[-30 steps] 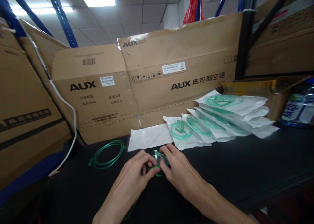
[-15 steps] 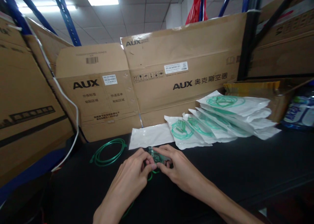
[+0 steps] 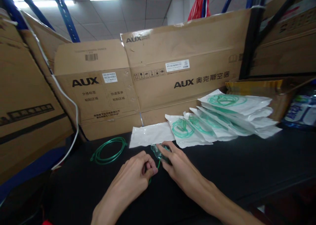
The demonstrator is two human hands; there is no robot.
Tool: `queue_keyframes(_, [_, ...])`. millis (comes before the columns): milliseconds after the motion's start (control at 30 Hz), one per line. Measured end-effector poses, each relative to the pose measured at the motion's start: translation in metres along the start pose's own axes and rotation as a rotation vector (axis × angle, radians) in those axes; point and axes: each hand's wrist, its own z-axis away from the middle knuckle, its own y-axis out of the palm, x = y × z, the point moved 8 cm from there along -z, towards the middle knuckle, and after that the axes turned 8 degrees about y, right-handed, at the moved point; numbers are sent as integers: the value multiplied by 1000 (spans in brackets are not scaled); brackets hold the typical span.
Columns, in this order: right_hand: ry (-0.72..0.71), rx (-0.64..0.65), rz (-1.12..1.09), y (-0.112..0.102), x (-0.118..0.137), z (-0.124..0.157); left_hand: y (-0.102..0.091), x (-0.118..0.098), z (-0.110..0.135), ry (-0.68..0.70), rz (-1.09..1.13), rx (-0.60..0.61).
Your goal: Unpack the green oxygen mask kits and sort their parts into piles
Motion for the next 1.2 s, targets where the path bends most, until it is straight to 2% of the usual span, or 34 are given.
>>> queue_keyframes(267, [-2, 19, -80, -2, 13, -2, -3, 0, -5, 37, -37, -46])
queue_keyframes(367, [-15, 10, -36, 2, 6, 1, -4, -5, -4, 70, -22, -32])
queue_keyframes(500, [40, -113, 120, -6, -13, 4, -3, -10, 1, 67, 46, 37])
queue_keyframes(567, [53, -148, 177, -10, -18, 5, -8, -9, 3, 50, 66, 35])
queue_keyframes(667, [43, -126, 180, -8, -16, 5, -21, -4, 6, 29, 31, -10])
queue_keyframes(767, [49, -116, 159, -4, -12, 4, -27, 8, 10, -9, -44, 20])
queue_keyframes(900, [46, -95, 138, -4, -4, 2, -24, 31, 17, -112, -133, 117])
queue_keyframes(1000, [48, -76, 118, -5, -1, 1, -26, 44, 25, -193, -169, 99])
queue_keyframes(1200, [4, -105, 51, -5, -4, 2, -22, 41, 42, -341, -58, 157])
